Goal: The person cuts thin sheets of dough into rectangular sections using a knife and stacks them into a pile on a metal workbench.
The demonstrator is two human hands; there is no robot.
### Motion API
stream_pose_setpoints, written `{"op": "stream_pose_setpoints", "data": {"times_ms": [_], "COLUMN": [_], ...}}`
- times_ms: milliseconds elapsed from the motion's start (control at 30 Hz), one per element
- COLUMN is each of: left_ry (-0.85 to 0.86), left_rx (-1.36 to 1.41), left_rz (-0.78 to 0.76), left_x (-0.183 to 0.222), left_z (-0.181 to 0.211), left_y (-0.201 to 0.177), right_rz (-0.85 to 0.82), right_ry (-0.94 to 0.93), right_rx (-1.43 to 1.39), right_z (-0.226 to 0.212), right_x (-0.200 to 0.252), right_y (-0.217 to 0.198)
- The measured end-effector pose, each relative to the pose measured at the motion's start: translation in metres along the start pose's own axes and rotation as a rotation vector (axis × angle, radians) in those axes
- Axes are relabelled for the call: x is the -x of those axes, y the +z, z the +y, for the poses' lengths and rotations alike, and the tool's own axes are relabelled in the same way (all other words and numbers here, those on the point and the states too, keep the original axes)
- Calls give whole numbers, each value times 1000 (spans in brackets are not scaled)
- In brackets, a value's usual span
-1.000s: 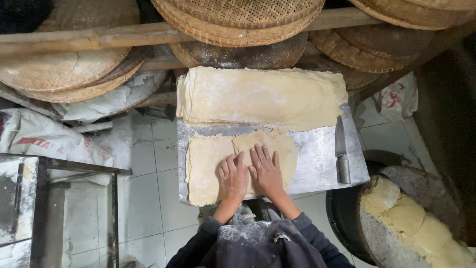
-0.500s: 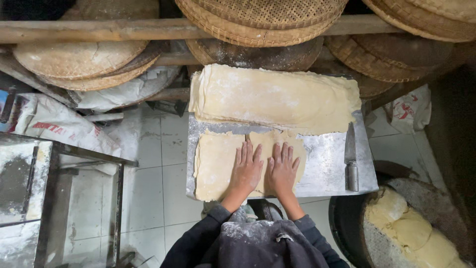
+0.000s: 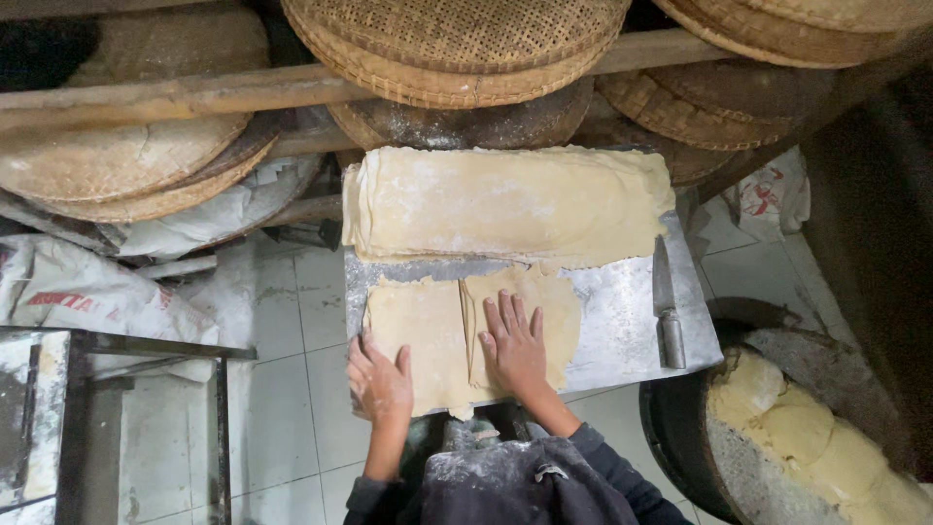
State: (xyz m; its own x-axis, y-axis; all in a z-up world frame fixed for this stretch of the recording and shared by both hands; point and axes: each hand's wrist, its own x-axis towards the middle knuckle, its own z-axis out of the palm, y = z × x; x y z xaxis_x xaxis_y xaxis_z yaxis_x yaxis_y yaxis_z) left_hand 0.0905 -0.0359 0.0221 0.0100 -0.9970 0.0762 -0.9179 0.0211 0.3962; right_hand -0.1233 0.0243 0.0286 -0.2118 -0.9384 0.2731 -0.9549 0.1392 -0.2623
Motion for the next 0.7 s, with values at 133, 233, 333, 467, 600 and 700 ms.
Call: {"op": "stream_pose_setpoints", "data": {"times_ms": [133, 233, 333, 467, 600, 700], "left_ry": [-146, -198, -279, 69, -104, -103], "left_rx": [-69, -31, 76, 166, 512, 460], "left_rz": [-82, -165, -378, -79, -281, -244], "left_x": [9, -9, -25, -35, -38, -38], "left_z": [-16, -29, -36, -38, -37, -29], "left_y": [11, 14, 10, 11, 13, 2], "right_rz": [23, 64, 99, 61, 33, -10], "right_ry": [6, -25, -49, -27, 0, 24], "right_rx": [0, -9, -30, -36, -62, -148], "right_z": [-1, 0, 0, 3, 7, 12], "right_x": [0, 2, 2, 1, 2, 0], "right_y": [4, 4, 4, 6, 8, 2]}}
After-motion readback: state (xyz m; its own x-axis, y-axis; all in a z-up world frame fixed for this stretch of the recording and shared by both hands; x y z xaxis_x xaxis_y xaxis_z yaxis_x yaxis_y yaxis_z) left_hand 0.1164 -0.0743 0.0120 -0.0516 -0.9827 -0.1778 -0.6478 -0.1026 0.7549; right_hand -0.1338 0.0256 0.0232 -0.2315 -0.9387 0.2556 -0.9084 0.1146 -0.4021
